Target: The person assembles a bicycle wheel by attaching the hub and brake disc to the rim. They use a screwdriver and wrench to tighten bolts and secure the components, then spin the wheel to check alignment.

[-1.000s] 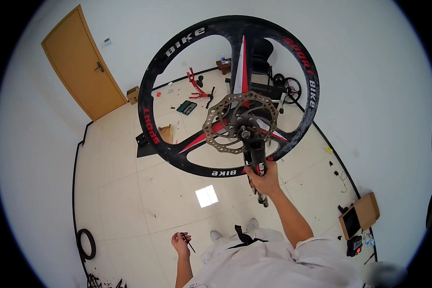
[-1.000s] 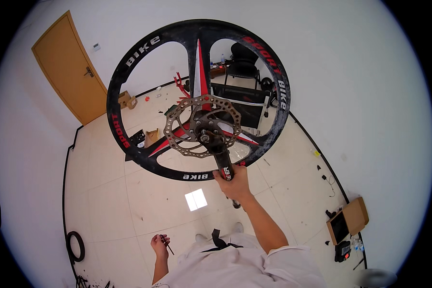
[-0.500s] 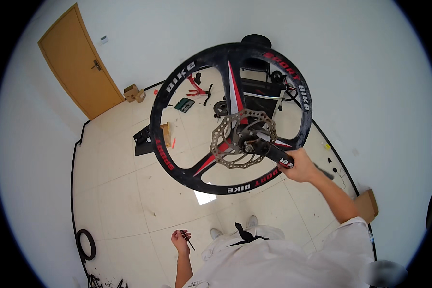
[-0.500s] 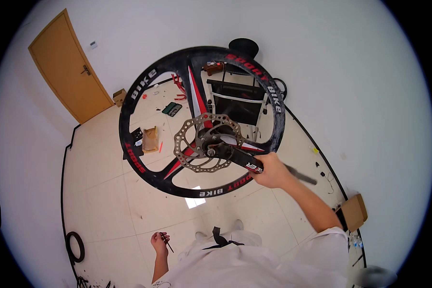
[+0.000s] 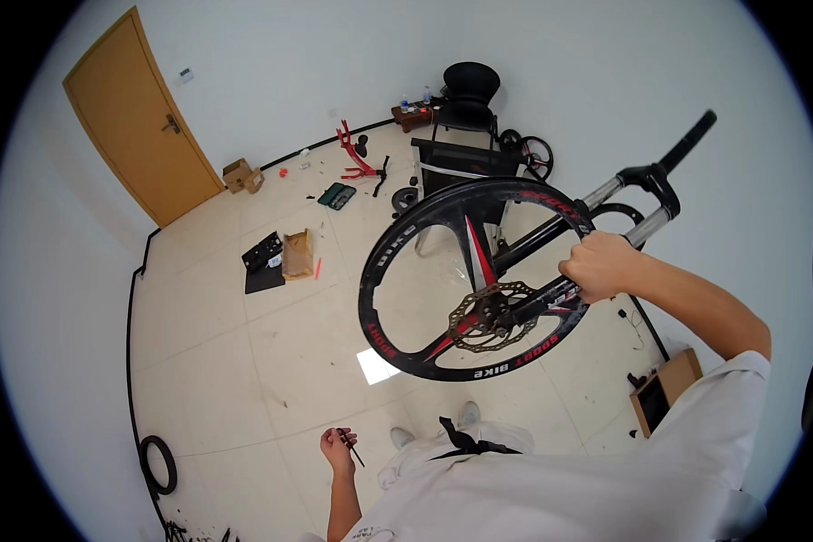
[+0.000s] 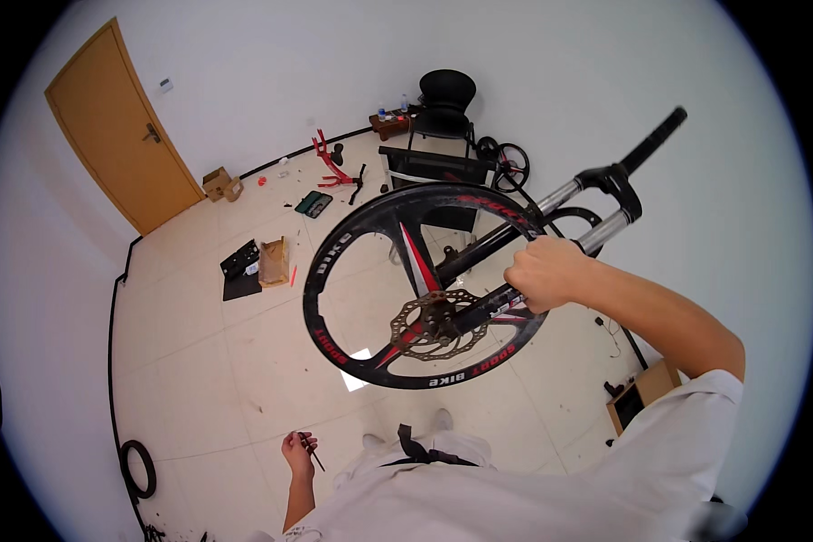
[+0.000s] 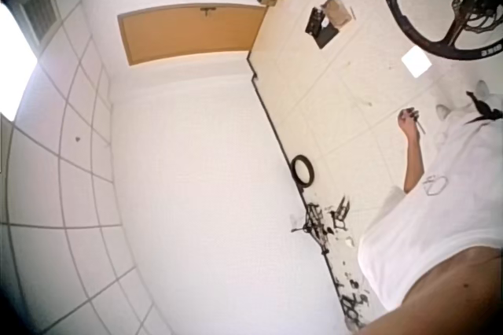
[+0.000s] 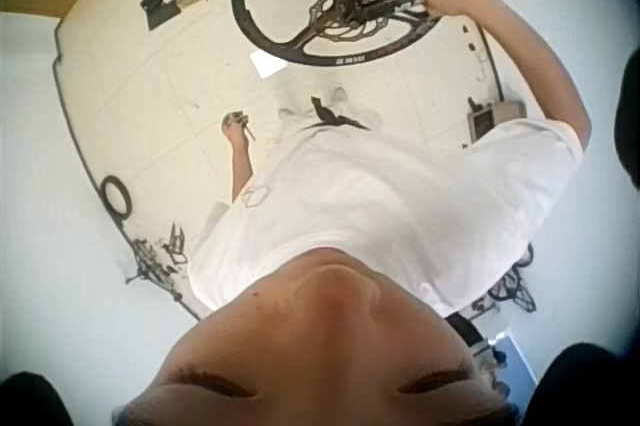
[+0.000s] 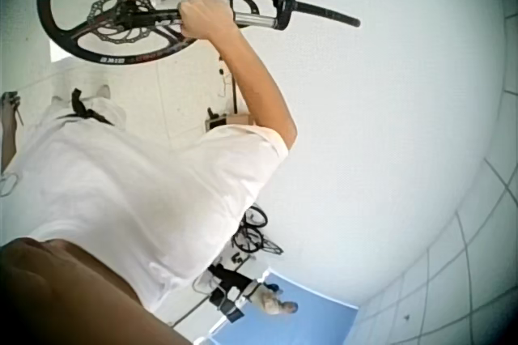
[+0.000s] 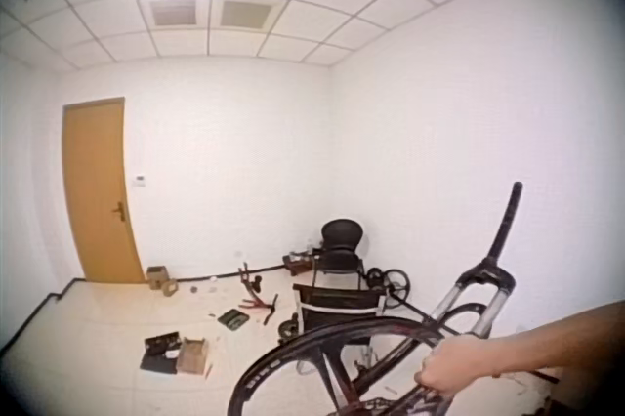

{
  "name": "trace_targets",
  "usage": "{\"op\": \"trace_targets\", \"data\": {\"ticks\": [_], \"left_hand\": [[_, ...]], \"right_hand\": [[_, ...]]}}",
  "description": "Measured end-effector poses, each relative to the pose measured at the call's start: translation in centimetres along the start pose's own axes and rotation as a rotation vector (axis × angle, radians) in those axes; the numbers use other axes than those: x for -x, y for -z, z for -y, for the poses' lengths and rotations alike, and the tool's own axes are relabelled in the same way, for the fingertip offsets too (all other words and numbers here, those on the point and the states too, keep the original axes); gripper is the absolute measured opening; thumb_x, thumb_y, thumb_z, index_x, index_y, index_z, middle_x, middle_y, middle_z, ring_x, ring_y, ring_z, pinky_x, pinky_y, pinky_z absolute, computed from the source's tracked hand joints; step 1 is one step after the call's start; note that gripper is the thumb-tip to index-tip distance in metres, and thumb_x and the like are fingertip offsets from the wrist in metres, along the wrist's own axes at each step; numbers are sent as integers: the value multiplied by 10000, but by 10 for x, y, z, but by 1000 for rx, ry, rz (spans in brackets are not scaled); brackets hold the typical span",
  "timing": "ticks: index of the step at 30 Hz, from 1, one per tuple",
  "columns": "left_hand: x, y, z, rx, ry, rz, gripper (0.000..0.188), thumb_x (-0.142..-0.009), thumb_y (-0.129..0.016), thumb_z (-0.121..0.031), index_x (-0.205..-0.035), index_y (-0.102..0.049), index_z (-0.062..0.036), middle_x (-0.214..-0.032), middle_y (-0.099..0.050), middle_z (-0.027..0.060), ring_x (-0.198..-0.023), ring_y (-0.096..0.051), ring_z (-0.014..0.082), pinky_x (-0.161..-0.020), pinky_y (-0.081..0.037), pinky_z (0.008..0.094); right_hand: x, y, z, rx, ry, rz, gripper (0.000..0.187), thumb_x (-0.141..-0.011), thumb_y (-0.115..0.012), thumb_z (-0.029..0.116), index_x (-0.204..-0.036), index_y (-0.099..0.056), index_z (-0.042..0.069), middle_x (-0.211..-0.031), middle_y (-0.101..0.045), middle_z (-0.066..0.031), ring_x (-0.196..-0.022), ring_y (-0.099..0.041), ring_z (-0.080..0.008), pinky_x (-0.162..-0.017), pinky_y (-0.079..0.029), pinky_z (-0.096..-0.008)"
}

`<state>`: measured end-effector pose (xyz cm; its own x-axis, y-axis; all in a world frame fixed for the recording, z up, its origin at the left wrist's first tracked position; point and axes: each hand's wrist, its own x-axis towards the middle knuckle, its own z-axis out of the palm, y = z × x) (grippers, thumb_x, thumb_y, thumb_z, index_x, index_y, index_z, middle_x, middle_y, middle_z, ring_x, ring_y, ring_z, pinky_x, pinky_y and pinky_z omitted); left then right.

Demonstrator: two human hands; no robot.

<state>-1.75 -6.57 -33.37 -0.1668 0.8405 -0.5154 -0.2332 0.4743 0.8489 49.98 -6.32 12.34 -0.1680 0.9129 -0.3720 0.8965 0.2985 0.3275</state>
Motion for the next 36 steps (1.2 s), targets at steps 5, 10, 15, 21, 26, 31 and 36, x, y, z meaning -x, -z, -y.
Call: {"op": "trace_targets", "data": {"ticks": [5,10,15,21,26,31,36], "left_hand": [[-8,-5,-8,17,12,-15,180,-1029,-406,-162,-1078,-475,-3,-901,-648,145,-665,-643,204,-568,-546,308],[-1,-6,-8,20,16,-19,177,-1028,-405,-161,-1067,-478,-4,-895,-648,142,-662,-641,202,-559,-544,302],[5,-9,7,16,4,-19,180,-1027,-406,-162,-1080,-474,-4,-899,-647,143,-666,-641,205,-572,-544,308],[23,-3,10,25,10,-45,184,-1027,-406,-163,-1093,-469,-2,-901,-647,144,-663,-641,208,-574,-544,312],[24,-1,40,37,6,-66,184,-1025,-401,-146,-1121,-445,5,-891,-650,162,-633,-637,213,-532,-539,303],[22,2,58,32,-6,-81,186,-1030,-401,-157,-1110,-460,0,-899,-650,153,-656,-641,210,-552,-544,306],[14,13,78,22,-20,-79,188,-1031,-399,-157,-1117,-452,1,-908,-647,154,-661,-640,210,-554,-542,307]], "right_hand": [[-18,15,3,61,46,84,130,-544,-681,123,-641,-664,37,-624,-633,-136,-618,-656,-357,-519,-526,-426],[-26,17,2,87,81,104,101,-579,-672,95,-662,-669,37,-646,-643,-129,-640,-666,-354,-521,-533,-428],[-20,9,3,53,48,56,120,-581,-677,107,-666,-672,23,-651,-645,-146,-653,-670,-359,-565,-547,-432],[-12,18,5,-101,-29,-35,164,-597,-670,136,-674,-662,-10,-681,-643,-195,-697,-659,-388,-637,-541,-444],[-1,-13,14,-432,-80,-195,148,-628,-659,121,-680,-628,-14,-572,-584,-206,-597,-607,-394,-575,-493,-454],[3,-30,35,-750,-126,-285,148,-714,-656,105,-764,-662,-34,-634,-614,-222,-635,-631,-389,-590,-504,-415],[3,-59,78,-1065,-253,-425,174,-746,-684,129,-741,-639,-39,-581,-589,-183,-545,-630,-278,-560,-482,-392]]}}
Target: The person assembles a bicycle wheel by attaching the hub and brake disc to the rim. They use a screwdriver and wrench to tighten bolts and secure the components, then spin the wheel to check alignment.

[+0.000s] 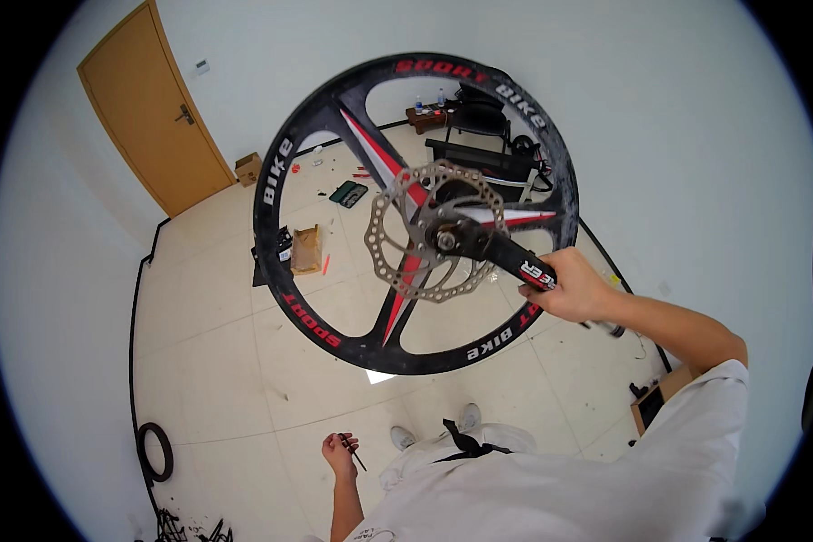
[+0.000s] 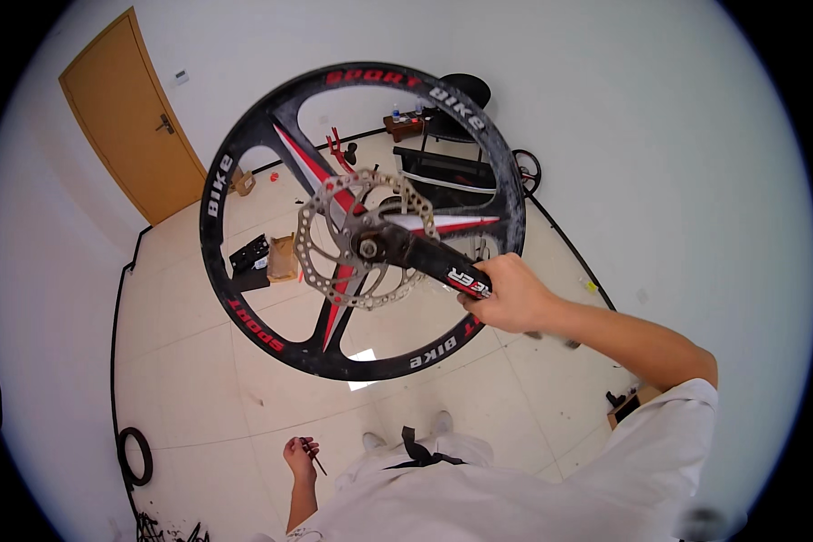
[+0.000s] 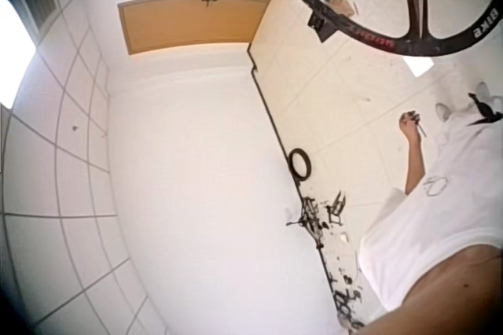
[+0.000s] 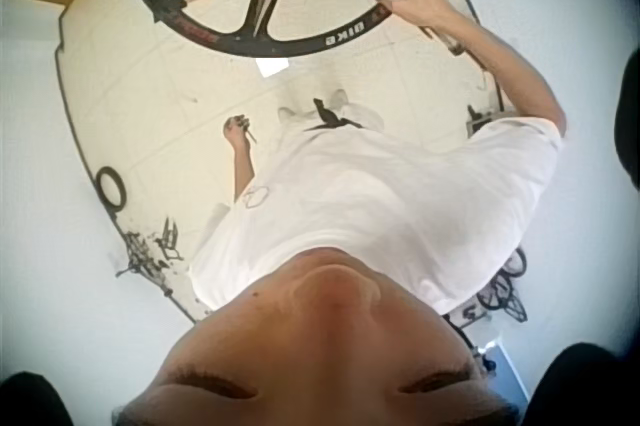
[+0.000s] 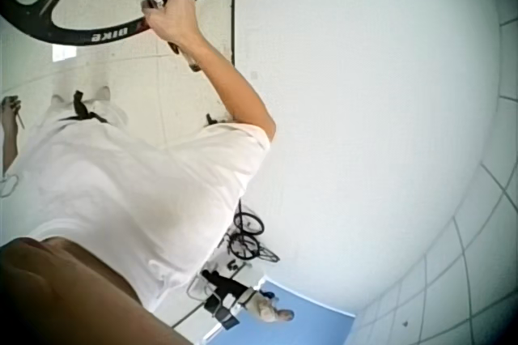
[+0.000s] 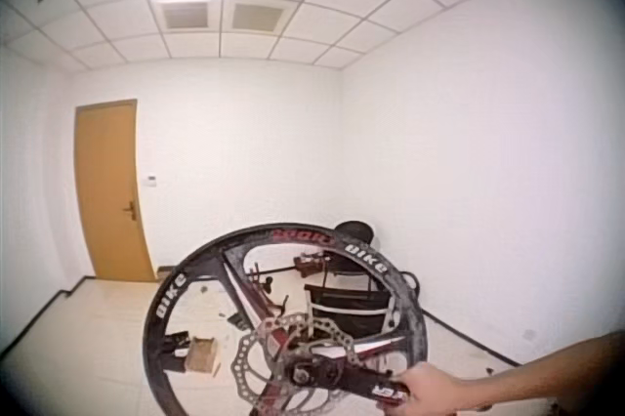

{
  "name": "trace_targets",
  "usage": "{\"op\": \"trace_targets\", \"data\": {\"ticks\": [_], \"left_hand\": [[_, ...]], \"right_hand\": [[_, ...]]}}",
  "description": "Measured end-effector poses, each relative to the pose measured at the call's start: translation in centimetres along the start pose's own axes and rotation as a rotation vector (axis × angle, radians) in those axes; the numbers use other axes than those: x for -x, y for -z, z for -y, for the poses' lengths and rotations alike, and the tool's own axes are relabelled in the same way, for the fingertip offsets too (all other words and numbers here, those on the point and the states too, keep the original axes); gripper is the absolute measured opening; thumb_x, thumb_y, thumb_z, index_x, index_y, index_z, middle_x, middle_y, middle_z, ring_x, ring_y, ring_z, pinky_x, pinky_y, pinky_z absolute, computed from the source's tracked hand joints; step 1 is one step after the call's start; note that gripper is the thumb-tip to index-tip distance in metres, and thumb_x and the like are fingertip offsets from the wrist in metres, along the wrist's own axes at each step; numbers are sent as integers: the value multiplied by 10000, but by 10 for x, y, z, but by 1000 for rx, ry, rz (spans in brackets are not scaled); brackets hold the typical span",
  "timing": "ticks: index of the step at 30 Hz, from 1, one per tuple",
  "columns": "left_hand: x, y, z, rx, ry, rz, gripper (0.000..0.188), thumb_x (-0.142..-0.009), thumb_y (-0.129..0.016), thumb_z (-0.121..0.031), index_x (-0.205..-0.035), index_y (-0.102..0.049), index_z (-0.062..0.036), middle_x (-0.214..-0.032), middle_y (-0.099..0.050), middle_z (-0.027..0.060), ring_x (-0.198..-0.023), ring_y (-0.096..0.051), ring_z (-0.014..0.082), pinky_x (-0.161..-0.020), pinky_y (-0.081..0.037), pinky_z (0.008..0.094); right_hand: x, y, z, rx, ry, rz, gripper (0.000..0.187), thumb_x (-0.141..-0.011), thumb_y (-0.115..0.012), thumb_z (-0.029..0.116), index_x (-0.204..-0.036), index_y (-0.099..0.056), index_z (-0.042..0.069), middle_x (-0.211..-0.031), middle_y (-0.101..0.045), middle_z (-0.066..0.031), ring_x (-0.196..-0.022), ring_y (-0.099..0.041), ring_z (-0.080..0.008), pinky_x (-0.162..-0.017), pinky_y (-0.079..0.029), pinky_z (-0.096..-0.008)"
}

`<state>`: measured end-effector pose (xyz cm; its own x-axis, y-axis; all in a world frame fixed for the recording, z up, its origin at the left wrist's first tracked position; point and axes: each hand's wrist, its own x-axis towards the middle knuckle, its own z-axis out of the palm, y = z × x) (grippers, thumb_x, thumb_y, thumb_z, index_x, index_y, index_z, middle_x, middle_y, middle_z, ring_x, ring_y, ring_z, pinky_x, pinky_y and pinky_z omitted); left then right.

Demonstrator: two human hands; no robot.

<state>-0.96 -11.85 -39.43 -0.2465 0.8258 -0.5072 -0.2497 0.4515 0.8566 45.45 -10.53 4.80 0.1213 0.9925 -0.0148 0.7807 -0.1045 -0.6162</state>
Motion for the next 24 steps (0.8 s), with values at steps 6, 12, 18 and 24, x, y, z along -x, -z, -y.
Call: {"op": "trace_targets", "data": {"ticks": [6,12,18,24], "left_hand": [[-8,18,21,3,13,-8,192,-1027,-393,-144,-1129,-431,14,-903,-640,164,-645,-636,217,-545,-534,306],[-12,22,25,-24,-23,13,189,-1029,-404,-165,-1066,-484,2,-897,-644,144,-673,-643,212,-576,-545,313],[-2,38,28,20,-79,-7,187,-1027,-416,-167,-1076,-482,1,-903,-646,142,-674,-643,211,-573,-544,315],[15,18,18,36,-109,-108,193,-1029,-422,-183,-1077,-476,-3,-901,-643,141,-677,-642,208,-569,-541,312]], "right_hand": [[22,-72,7,-625,-141,-158,203,-852,-670,107,-700,-599,-8,-512,-544,-28,-380,-502,-101,-381,-392,-289],[13,-143,11,-1021,-50,-389,254,-862,-698,82,-667,-565,-11,-511,-542,-31,-386,-514,-107,-368,-392,-274],[-2,-173,46,-1453,157,-626,233,-856,-637,-7,-711,-465,50,-491,-460,-55,-353,-458,-175,-397,-433,-356],[-43,-133,58,-2016,224,-720,174,-857,-572,27,-758,-439,81,-494,-393,-58,-381,-424,-191,-445,-423,-377]]}}
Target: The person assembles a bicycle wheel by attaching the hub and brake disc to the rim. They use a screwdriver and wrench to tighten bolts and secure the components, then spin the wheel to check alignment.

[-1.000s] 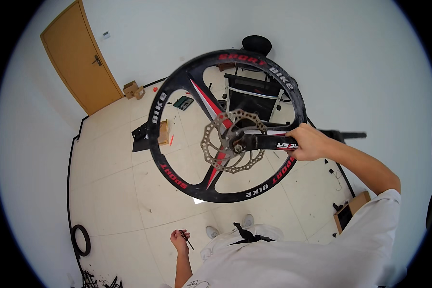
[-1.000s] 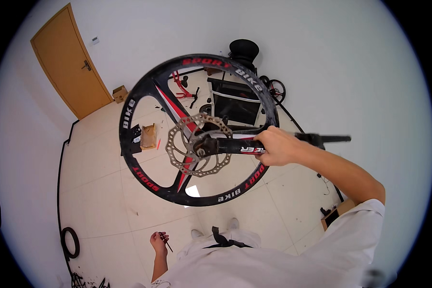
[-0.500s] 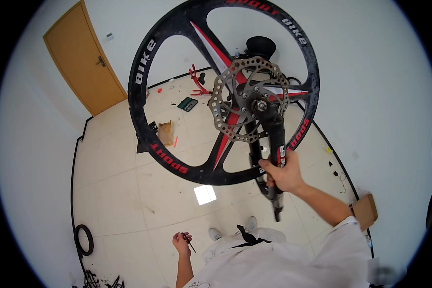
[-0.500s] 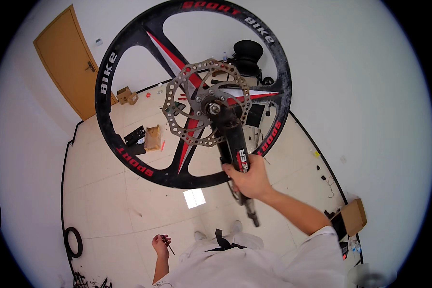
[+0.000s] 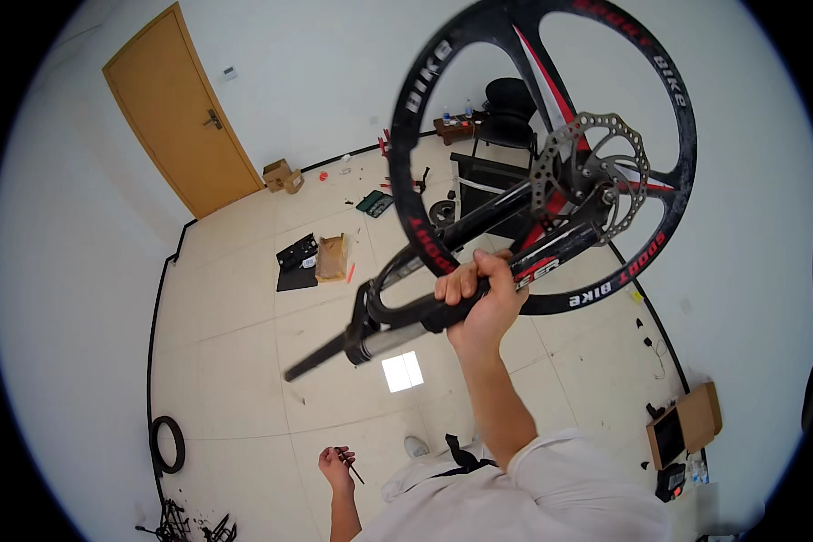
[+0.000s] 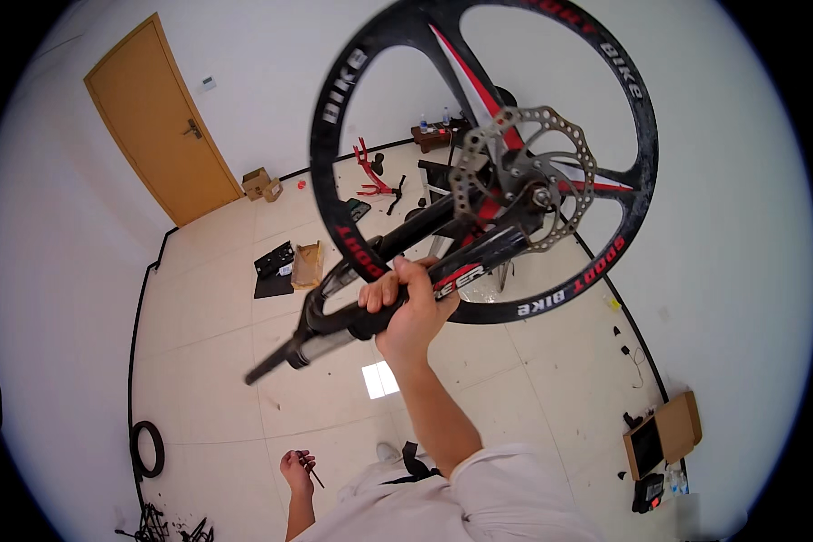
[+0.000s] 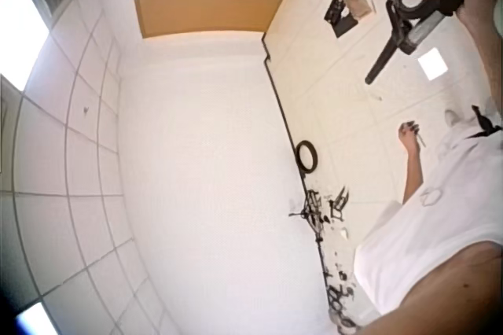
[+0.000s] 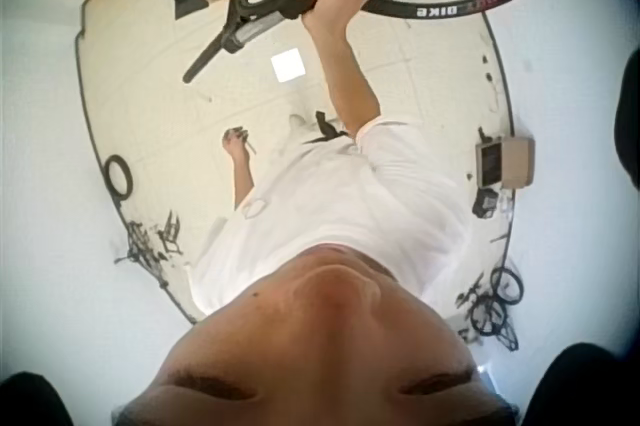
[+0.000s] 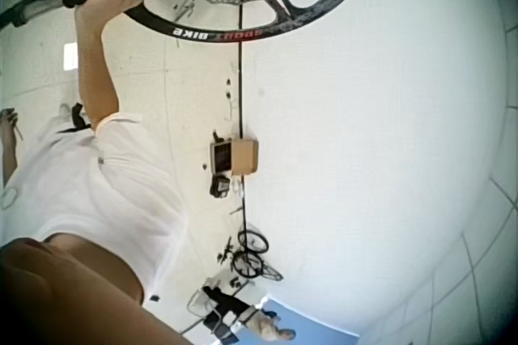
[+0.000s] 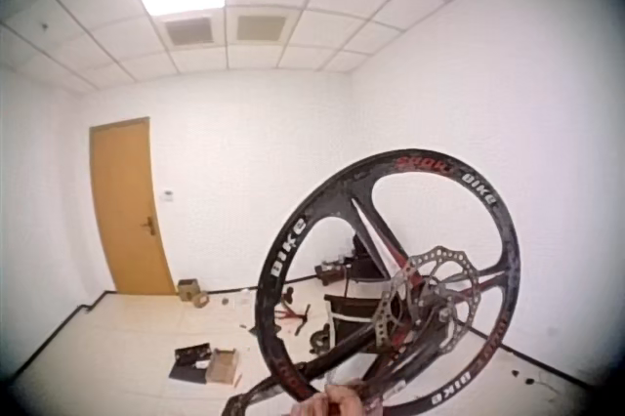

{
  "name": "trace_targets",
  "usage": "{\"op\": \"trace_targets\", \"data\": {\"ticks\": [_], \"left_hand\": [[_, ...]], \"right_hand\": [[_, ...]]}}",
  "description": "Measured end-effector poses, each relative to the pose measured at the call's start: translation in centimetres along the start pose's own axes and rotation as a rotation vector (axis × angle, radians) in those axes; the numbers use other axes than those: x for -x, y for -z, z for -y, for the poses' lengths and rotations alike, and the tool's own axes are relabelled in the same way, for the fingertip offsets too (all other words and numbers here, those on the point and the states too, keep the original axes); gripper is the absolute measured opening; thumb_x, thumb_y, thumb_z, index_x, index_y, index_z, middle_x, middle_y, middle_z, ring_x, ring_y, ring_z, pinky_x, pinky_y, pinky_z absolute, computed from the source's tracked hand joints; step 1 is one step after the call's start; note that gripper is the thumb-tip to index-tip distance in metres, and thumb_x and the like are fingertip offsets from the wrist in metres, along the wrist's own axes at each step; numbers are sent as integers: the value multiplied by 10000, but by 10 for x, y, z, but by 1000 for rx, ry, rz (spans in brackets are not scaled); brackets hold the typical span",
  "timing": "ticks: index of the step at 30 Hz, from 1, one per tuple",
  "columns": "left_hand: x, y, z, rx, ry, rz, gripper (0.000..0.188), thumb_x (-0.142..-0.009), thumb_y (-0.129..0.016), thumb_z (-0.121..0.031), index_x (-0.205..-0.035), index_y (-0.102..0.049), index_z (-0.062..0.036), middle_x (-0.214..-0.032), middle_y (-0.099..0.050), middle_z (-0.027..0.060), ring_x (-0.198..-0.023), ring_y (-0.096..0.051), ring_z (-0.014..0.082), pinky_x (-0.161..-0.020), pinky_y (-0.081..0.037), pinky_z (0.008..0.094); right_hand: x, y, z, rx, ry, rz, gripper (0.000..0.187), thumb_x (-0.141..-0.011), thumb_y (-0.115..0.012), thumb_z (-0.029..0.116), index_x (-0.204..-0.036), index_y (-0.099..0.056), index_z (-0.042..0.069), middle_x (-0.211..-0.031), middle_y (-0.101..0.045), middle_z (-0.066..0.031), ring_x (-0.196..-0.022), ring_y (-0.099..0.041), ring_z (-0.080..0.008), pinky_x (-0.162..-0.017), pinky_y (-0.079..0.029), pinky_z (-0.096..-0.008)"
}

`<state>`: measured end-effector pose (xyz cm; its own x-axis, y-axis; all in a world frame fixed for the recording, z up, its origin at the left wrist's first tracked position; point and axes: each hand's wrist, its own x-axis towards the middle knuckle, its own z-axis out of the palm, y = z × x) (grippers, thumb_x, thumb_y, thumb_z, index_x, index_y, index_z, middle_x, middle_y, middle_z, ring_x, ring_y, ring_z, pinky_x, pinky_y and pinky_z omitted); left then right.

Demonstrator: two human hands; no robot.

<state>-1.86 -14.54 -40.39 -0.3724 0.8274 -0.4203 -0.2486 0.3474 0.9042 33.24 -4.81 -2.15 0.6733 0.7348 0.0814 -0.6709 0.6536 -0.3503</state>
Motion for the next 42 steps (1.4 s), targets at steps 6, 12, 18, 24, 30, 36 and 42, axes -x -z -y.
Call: {"op": "trace_targets", "data": {"ticks": [6,12,18,24,30,36,42], "left_hand": [[-1,33,-3,27,-6,-38,200,-1031,-414,-189,-1070,-478,-4,-896,-640,138,-678,-642,205,-562,-540,302],[8,44,27,41,35,-72,187,-1019,-420,-174,-1062,-483,-4,-886,-641,140,-662,-641,208,-557,-540,307],[-4,33,19,26,45,-30,173,-1016,-414,-159,-1051,-483,-4,-888,-643,142,-655,-639,209,-551,-540,308],[-12,11,21,0,39,20,178,-1020,-406,-153,-1065,-478,3,-883,-645,140,-658,-641,207,-552,-543,306],[-23,7,20,-39,48,90,184,-1025,-412,-160,-1077,-476,5,-882,-646,141,-662,-644,206,-553,-544,304],[-18,-15,6,-57,18,127,194,-1028,-419,-166,-1100,-469,6,-891,-647,144,-664,-644,209,-564,-540,308],[-23,5,11,-60,10,99,186,-1028,-427,-174,-1099,-462,-5,-896,-646,136,-665,-638,204,-567,-534,306]], "right_hand": [[-13,-20,-12,-72,67,-25,182,-832,-572,22,-721,-448,97,-500,-399,-41,-376,-416,-181,-453,-416,-366],[-21,24,23,378,-8,179,206,-818,-635,-32,-684,-485,15,-492,-453,-72,-358,-430,-176,-376,-386,-348],[-33,51,78,1486,31,422,211,-774,-709,77,-662,-557,-16,-497,-529,-60,-398,-525,-149,-415,-406,-310],[-38,96,98,1890,407,691,155,-687,-730,99,-774,-642,5,-570,-540,-196,-531,-575,-355,-510,-446,-343],[-14,112,72,1558,275,346,196,-819,-697,21,-678,-561,9,-514,-520,-25,-427,-521,-94,-417,-406,-306],[22,104,33,542,52,45,193,-855,-601,-25,-720,-464,-7,-482,-460,-77,-351,-474,-191,-379,-427,-359],[4,126,58,716,-33,118,201,-850,-641,14,-696,-522,-34,-493,-511,-80,-373,-512,-168,-374,-427,-334]]}}
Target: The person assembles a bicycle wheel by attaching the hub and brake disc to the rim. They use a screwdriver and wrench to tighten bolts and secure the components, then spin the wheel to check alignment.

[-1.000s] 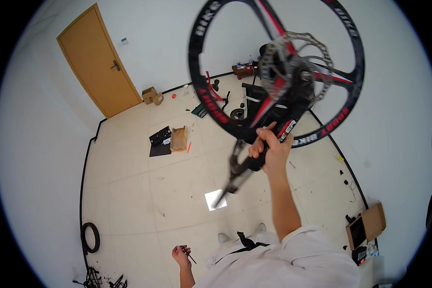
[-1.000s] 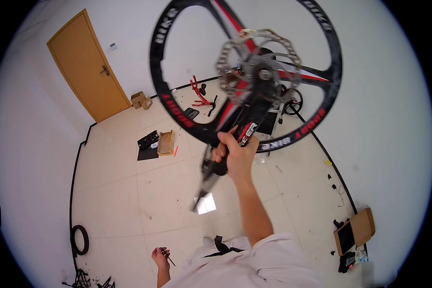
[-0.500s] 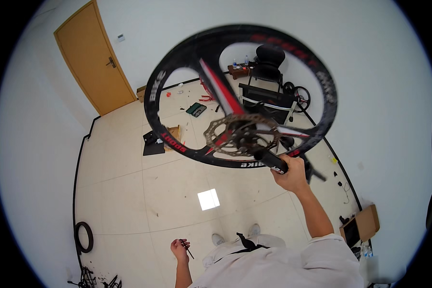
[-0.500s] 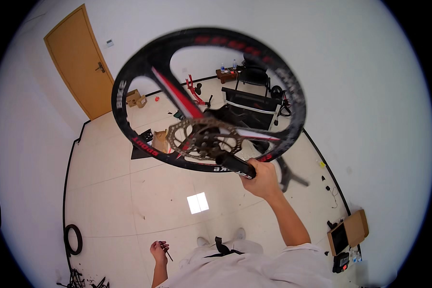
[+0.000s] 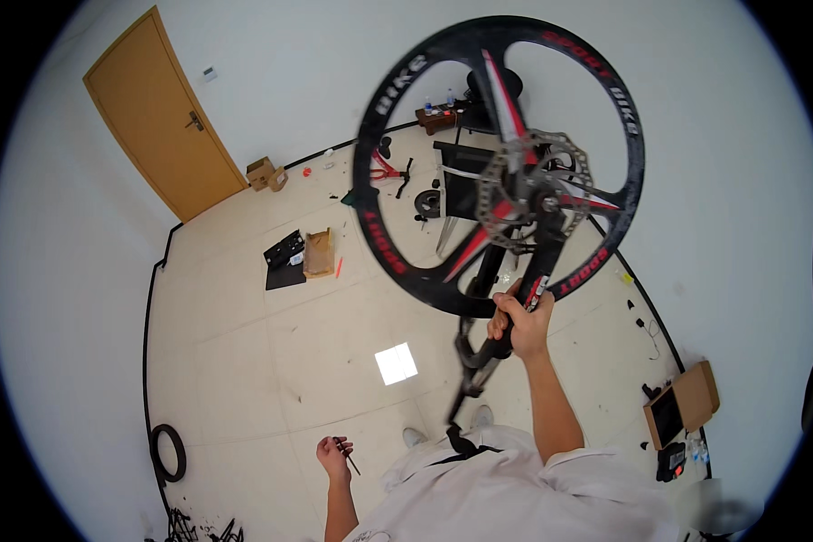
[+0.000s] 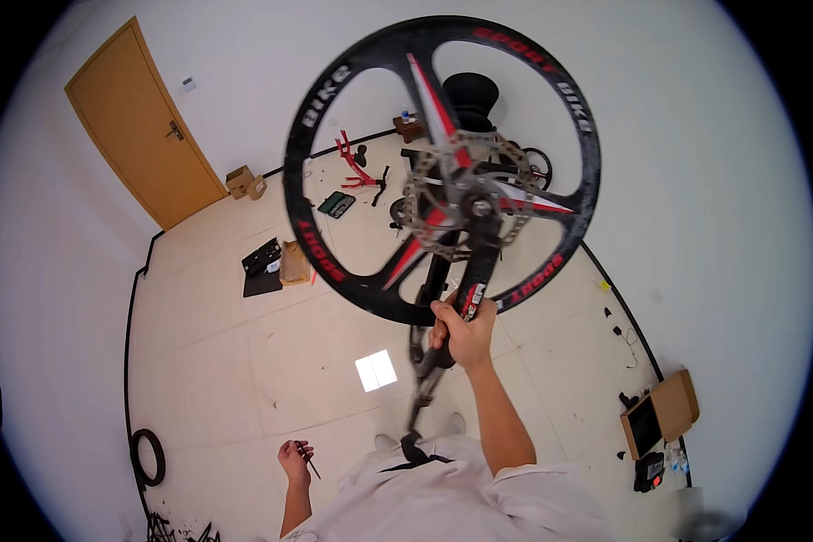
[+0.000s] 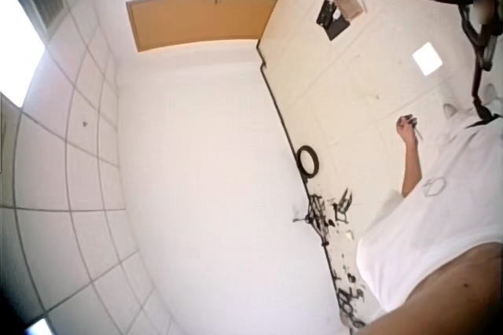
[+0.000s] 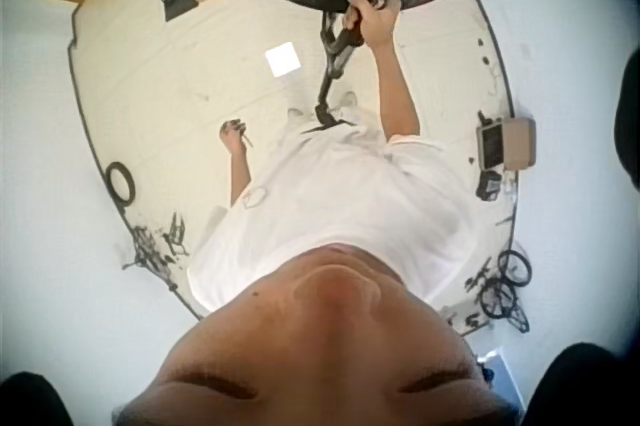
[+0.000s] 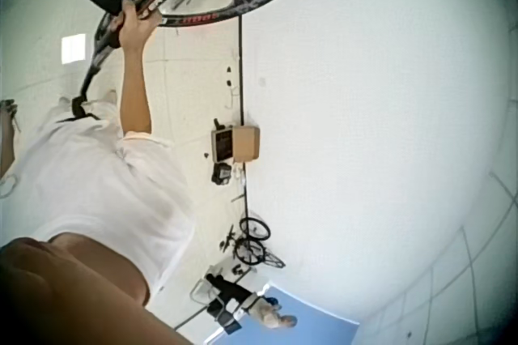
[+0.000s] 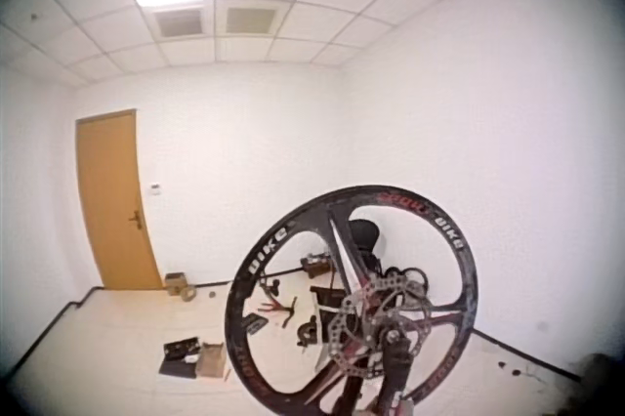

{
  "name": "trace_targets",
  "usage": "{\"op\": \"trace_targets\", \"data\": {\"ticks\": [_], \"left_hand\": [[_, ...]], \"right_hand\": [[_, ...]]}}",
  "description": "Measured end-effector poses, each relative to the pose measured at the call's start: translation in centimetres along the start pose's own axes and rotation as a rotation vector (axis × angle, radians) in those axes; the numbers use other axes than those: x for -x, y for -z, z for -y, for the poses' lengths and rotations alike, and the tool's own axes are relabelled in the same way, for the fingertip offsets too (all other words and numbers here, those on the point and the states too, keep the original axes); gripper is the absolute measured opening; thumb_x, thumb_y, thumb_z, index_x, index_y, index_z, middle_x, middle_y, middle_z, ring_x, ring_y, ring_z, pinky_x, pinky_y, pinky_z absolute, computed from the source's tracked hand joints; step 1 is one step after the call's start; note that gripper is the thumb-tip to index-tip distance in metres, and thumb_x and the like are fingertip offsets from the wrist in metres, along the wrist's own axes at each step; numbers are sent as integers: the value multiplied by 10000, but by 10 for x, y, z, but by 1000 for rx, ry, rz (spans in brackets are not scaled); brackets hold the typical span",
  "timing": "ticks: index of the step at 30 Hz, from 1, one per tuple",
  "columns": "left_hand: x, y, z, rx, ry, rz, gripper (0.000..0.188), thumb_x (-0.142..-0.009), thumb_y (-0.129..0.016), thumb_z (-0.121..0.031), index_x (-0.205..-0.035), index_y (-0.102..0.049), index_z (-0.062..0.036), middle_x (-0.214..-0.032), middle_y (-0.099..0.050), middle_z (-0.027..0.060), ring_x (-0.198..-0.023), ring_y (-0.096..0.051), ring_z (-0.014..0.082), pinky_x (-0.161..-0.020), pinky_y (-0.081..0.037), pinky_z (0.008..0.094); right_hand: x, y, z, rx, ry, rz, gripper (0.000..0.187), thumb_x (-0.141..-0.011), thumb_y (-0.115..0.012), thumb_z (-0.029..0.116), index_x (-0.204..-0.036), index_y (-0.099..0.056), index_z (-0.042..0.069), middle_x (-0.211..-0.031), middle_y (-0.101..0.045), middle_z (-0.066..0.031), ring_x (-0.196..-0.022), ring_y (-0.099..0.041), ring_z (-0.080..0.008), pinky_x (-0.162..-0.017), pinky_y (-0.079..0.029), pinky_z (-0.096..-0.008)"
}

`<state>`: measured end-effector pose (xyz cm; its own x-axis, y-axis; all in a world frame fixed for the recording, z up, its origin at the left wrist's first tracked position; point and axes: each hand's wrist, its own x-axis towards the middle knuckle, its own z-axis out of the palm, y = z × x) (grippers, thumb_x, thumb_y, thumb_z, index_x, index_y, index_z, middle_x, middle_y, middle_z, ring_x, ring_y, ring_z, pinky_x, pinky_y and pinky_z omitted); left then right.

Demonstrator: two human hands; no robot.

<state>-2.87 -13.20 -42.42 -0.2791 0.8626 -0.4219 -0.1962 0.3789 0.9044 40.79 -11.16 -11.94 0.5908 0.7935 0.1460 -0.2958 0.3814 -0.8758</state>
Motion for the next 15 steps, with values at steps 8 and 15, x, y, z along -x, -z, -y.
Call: {"op": "trace_targets", "data": {"ticks": [8,15], "left_hand": [[9,18,6,21,35,-27,194,-1026,-438,-178,-1115,-439,-7,-883,-641,136,-643,-632,200,-547,-524,297],[5,6,12,26,29,5,184,-1025,-429,-174,-1098,-455,-7,-886,-642,132,-648,-632,194,-549,-528,295]], "right_hand": [[-34,40,47,1120,336,113,201,-717,-724,96,-688,-570,-29,-513,-490,-124,-470,-512,-170,-493,-409,-343],[-21,37,25,576,156,-124,219,-815,-687,41,-656,-541,1,-484,-519,-37,-392,-504,-133,-407,-401,-303]]}}
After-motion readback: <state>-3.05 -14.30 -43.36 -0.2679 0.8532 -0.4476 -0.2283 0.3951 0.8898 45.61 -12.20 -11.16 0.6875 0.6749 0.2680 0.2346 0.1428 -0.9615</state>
